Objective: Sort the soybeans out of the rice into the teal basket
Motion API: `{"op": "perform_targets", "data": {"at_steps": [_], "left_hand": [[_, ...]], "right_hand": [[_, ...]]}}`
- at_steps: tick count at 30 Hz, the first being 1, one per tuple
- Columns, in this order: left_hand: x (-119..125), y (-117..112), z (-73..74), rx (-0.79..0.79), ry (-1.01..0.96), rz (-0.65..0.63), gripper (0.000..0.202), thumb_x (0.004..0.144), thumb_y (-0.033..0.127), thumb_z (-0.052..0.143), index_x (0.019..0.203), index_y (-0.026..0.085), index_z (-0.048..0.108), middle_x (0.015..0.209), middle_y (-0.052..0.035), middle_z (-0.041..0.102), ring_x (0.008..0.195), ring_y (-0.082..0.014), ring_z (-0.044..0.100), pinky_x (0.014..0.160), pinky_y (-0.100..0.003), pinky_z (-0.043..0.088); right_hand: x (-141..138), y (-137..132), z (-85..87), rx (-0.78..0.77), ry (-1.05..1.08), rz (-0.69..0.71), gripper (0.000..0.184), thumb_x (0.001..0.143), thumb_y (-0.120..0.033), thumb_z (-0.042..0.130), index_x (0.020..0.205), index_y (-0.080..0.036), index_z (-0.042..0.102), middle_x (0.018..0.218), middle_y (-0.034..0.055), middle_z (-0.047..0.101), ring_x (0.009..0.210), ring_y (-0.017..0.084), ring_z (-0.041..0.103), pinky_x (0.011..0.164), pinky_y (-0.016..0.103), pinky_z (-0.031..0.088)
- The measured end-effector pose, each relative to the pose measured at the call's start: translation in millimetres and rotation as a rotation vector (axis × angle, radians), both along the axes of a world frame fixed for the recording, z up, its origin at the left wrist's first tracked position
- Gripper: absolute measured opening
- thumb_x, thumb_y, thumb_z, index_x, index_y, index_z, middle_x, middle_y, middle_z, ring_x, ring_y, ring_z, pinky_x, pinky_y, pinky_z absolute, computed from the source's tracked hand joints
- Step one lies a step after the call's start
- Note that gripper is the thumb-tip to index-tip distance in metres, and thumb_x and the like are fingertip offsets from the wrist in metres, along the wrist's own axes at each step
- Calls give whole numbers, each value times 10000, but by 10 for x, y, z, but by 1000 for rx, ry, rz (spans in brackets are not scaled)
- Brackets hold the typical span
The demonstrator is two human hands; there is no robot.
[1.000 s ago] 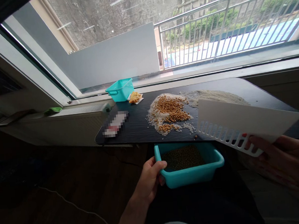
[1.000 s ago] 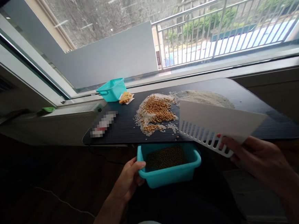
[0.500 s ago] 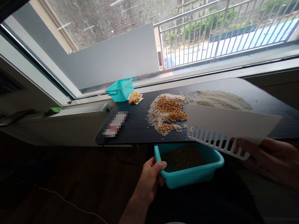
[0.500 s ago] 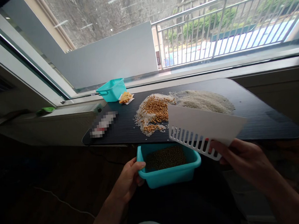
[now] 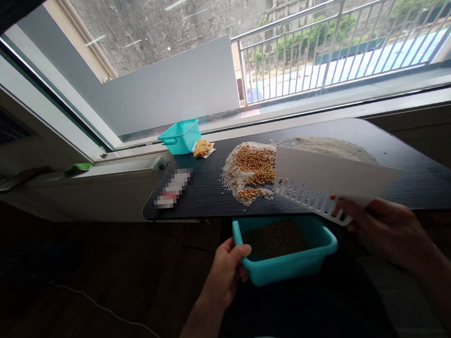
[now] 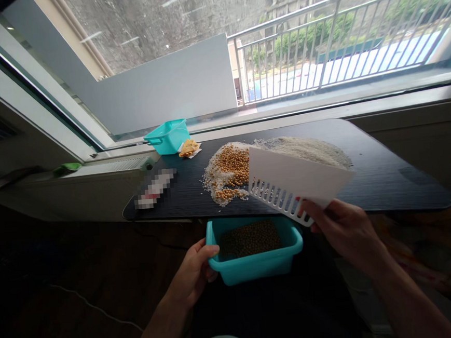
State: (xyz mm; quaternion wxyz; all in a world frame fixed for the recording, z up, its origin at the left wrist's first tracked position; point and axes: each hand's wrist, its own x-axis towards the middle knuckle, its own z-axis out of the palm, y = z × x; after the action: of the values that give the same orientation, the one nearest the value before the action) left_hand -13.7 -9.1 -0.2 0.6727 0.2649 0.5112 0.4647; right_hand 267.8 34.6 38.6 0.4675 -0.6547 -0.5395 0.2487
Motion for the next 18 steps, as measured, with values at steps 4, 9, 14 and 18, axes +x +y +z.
{"op": "perform_targets", "data": {"at_steps": [4,9,14,18], "left_hand": [[0,2,1,-11,3,18,341,569,344,816,676,190,531,433,107,416,357,-40,330,380,-185,237],[18,0,10,-5,5,13,344,574,353,815,668,192,526,426,108,407,355,-39,323,378,-183,232],[15,-3,1,7,-8,-2,353,592,358,817,668,196,513,437,106,408,368,-40,323,383,-184,233],[4,-6,-1,8,-6,-6,357,602,361,819,664,196,508,443,105,409,374,-41,330,391,-186,240]], "right_hand": [[-238,33,-54,-51,144,124,532,634,-728,717,711,-205,778,615,44,713,465,162,578,455,290,506],[-212,50,-135,-47,116,104,432,697,-641,708,729,-215,775,587,15,691,467,154,574,461,275,482],[31,97,-131,-73,55,23,444,707,-609,701,816,-189,795,677,42,737,500,157,591,525,295,504],[8,129,-61,-69,103,14,445,697,-621,714,779,-189,784,713,56,749,538,164,598,530,289,501]]}}
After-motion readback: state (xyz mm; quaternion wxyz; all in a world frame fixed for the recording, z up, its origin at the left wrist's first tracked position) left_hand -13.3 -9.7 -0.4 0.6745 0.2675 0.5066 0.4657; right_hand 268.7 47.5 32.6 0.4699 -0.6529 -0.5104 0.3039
